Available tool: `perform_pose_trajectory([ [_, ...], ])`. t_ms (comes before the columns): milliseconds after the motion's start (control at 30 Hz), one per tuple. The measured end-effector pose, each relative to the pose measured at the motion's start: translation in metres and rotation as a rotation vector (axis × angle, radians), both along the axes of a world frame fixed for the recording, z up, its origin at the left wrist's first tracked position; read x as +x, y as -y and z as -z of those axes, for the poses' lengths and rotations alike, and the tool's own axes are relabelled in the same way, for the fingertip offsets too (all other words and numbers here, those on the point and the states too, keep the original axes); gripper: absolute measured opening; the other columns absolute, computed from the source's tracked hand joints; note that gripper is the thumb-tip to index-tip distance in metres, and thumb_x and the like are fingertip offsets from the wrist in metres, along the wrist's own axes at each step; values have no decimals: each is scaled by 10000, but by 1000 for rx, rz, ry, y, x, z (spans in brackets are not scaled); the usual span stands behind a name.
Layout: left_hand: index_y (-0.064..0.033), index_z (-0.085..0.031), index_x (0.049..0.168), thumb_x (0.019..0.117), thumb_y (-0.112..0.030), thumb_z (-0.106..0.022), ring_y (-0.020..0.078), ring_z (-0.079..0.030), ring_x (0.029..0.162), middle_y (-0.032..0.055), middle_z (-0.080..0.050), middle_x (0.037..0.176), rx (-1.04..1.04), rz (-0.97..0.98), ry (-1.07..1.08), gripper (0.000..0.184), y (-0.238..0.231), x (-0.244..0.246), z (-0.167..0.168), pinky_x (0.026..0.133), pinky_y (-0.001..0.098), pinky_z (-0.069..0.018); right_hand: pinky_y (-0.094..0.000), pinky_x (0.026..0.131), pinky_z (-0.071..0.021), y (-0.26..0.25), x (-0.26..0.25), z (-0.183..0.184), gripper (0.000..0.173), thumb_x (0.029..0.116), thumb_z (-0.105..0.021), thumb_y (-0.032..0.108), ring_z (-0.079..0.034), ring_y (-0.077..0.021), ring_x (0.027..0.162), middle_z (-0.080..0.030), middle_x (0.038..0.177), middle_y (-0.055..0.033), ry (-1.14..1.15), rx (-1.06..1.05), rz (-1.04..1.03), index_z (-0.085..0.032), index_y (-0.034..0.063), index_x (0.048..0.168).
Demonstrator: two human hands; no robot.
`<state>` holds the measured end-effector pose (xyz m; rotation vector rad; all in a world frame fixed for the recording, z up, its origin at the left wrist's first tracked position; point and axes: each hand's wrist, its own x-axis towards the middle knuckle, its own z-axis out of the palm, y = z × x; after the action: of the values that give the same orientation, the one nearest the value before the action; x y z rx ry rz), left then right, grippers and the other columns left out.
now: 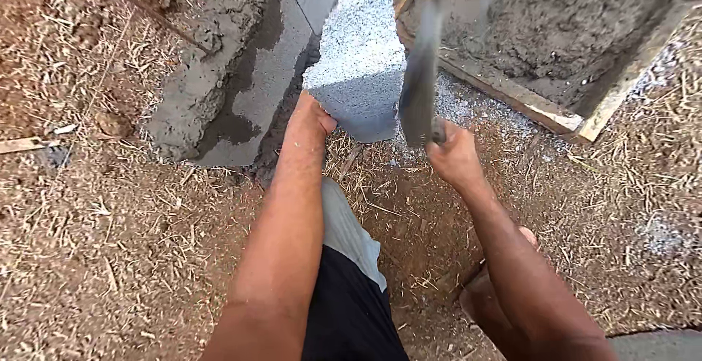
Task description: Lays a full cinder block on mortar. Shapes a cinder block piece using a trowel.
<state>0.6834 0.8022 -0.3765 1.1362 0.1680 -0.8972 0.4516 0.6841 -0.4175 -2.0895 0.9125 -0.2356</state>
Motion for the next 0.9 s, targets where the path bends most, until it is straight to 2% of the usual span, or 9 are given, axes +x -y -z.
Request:
perform_pose_trajectory([
  [100, -171, -575, 1059, 1125, -321, -227, 149, -674, 827, 27, -671, 873, -10, 8, 4, 386, 1, 0, -1, 729, 360, -591, -533, 504, -441, 6, 0, 13, 145, 986, -645, 232, -583, -284, 562, -593, 658, -100, -147, 54, -23, -658, 102, 923],
  [200, -160, -567, 1059, 1126, -280, -241, 146, -670, 827, 28, -663, 875, 30, -11, -6, 354, 1, -1, -1, 728, 354, -594, -468, 462, -432, 3, -1, -13, 104, 976, -630, 205, -567, -229, 528, -593, 667, -77, -19, -17, 12, -657, 106, 957],
  [333, -165, -567, 1033, 1121, -385, -164, 162, -672, 812, 37, -665, 855, 39, -11, -52, 468, 5, 2, -2, 707, 372, -587, -402, 526, -474, 2, 8, -27, 93, 933, -649, 130, -609, -166, 598, -635, 728, -57, 131, -98, 33, -659, 83, 1013],
  [400, -173, -573, 1033, 1114, -420, -139, 162, -673, 815, 32, -668, 854, 20, 2, -51, 505, 3, 3, 1, 706, 377, -588, -445, 436, -438, -1, 6, -8, 77, 963, -640, 187, -567, -215, 511, -597, 668, -75, 5, 1, 17, -643, 114, 986],
  [500, -169, -586, 1030, 1111, -420, -150, 168, -676, 820, 40, -672, 858, -20, -9, -58, 510, 2, 4, 2, 711, 377, -589, -508, 454, -433, 7, 0, 11, 157, 1001, -633, 260, -563, -278, 512, -591, 653, -106, -153, 108, 21, -665, 120, 937],
  [633, -173, -579, 1040, 1107, -455, -141, 168, -672, 837, 36, -668, 877, 26, -21, -80, 526, 4, 2, 3, 729, 391, -590, -467, 484, -417, 13, -3, -17, 132, 978, -616, 217, -557, -231, 548, -573, 673, -78, -6, -12, 60, -630, 95, 928],
  [733, -178, -582, 1038, 1100, -475, -111, 167, -672, 829, 38, -670, 869, -11, -2, -81, 560, 6, 3, 4, 721, 381, -588, -429, 526, -478, 9, -1, -27, 118, 953, -646, 162, -607, -191, 597, -635, 735, -74, 123, -66, 80, -665, 74, 1029],
  [833, -176, -593, 1023, 1096, -475, -99, 172, -680, 819, 42, -680, 858, -71, 23, -80, 582, 2, 5, 8, 714, 381, -594, -478, 447, -453, -1, -5, 7, 94, 968, -651, 202, -583, -247, 525, -608, 681, -91, -7, -4, 15, -648, 112, 993],
  [900, -172, -594, 1032, 1106, -433, -119, 165, -683, 829, 39, -682, 867, -97, 24, -61, 547, 0, 2, 7, 722, 377, -599, -551, 495, -473, 1, -7, 31, 128, 982, -658, 230, -614, -313, 571, -623, 686, -119, -146, 29, -27, -660, 105, 953],
])
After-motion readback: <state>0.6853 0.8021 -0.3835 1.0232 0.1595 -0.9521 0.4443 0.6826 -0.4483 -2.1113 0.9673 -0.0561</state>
